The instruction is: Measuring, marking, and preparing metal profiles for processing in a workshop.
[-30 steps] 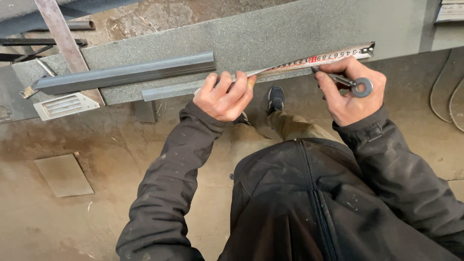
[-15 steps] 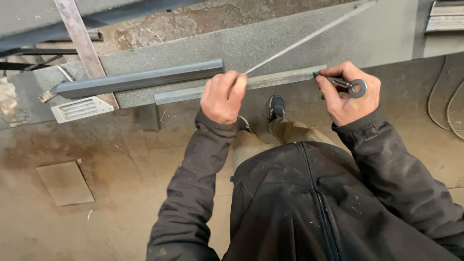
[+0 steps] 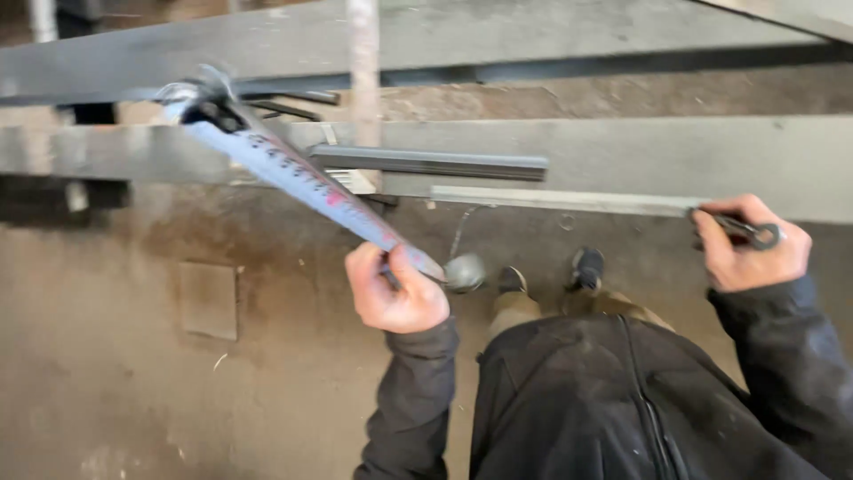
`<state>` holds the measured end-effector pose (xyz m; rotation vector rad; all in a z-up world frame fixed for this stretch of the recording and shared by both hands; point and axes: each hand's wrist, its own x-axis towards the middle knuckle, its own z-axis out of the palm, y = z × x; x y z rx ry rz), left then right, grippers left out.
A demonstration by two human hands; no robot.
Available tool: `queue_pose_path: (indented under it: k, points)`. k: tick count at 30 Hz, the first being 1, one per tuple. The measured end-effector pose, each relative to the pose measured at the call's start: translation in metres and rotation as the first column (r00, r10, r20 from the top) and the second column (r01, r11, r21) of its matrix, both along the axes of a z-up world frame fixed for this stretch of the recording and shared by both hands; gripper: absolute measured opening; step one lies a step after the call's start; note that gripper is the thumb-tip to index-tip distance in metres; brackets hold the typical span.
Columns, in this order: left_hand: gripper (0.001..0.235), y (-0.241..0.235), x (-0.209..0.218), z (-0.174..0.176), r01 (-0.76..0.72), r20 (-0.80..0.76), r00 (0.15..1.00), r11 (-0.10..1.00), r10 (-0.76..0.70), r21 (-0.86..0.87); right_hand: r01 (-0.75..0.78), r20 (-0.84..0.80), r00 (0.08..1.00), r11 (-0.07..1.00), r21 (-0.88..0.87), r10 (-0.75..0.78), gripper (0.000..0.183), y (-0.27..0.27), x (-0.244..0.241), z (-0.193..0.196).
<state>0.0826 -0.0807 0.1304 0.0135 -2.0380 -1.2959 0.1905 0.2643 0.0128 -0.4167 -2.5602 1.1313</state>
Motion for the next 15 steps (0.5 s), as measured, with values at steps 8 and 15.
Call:
queue_pose_path:
  k: [8,15]
  points:
    - [0.033,-0.165,-0.107,0.116,-0.080,-0.292,0.956,0.973,0.013,-0.217,-0.023,-0.094,0.995,0.938,-0.347,-0.011,0.012,0.054,0.027,-0.171]
    - [0.029,-0.283,-0.245,0.101,0.067,-0.203,0.967,0.926,-0.151,-0.372,0.104,0.042,0.995,0.916,-0.387,-0.095,0.023,0.120,0.042,-0.304]
